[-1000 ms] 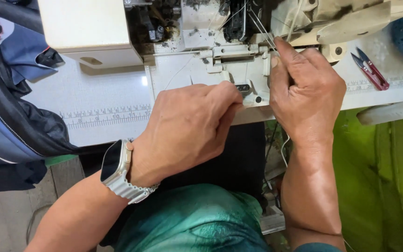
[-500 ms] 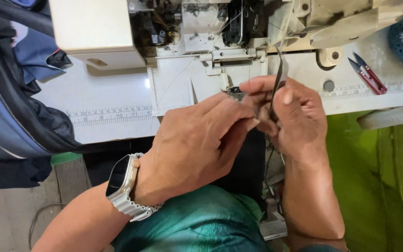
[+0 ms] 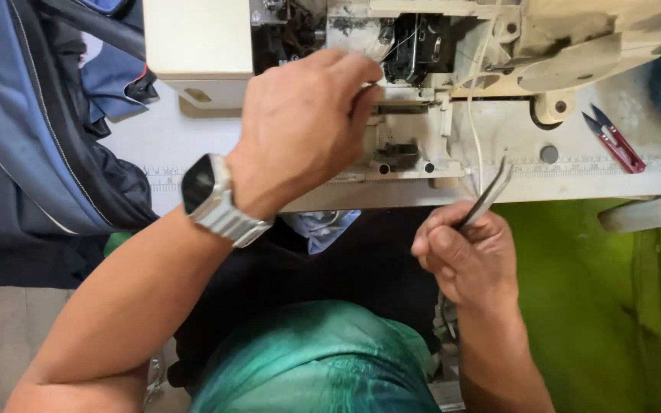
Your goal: The person uses tweezers to clean lint and debris from the bobbin area of a sewing machine. They then use the tweezers to pull a thread through the machine's internal mechanism.
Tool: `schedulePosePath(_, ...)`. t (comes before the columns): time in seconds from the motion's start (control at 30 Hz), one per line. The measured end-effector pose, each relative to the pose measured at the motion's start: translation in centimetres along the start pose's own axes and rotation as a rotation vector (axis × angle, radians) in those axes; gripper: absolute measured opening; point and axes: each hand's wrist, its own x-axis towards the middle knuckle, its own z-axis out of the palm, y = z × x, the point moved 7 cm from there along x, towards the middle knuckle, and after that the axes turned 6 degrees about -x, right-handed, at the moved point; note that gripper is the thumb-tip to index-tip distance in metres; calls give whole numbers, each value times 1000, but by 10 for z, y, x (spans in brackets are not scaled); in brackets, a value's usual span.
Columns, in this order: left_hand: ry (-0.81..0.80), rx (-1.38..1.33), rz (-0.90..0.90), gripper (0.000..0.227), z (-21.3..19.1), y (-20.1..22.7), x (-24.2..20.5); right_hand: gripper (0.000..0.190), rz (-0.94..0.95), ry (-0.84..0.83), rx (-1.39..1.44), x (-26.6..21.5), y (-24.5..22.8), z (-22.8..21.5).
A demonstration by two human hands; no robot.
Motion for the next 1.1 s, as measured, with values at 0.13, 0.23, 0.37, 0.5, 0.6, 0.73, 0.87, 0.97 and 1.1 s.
schedulePosePath(0.13, 100, 126, 112, 20, 18, 10, 22, 14, 23, 31, 11, -10, 11, -9)
schedulePosePath(0.23, 81, 329, 96, 15, 35, 7, 37, 16, 18, 37, -23, -12, 11, -14)
schedulePosePath(0.37, 153, 271, 82, 23, 40, 3, 41, 16, -4, 9, -102, -15, 12, -19)
schedulePosePath(0.5, 224, 163, 46, 25, 38, 0, 38, 17, -2, -7, -90, -15, 13, -21)
schedulePosePath(0.6, 238, 60, 33, 20, 31, 3, 39, 15, 0, -16, -138, -15, 8, -15)
schedulePosePath(0.73, 74, -211, -86, 16, 27, 2, 34, 17, 0, -25, -206, -18, -2, -8)
schedulePosePath(0.87, 5, -464, -212, 24, 22, -4, 22, 16, -33, -1, -369, -12, -23, 7)
schedulePosePath(0.97, -82, -882, -505, 26, 28, -13, 15, 12, -81, 4, -605, -6, -44, 22)
schedulePosePath(1.1, -166, -733, -649, 26, 19, -14, 11, 7, -178, -53, -1018, 2, -71, 39)
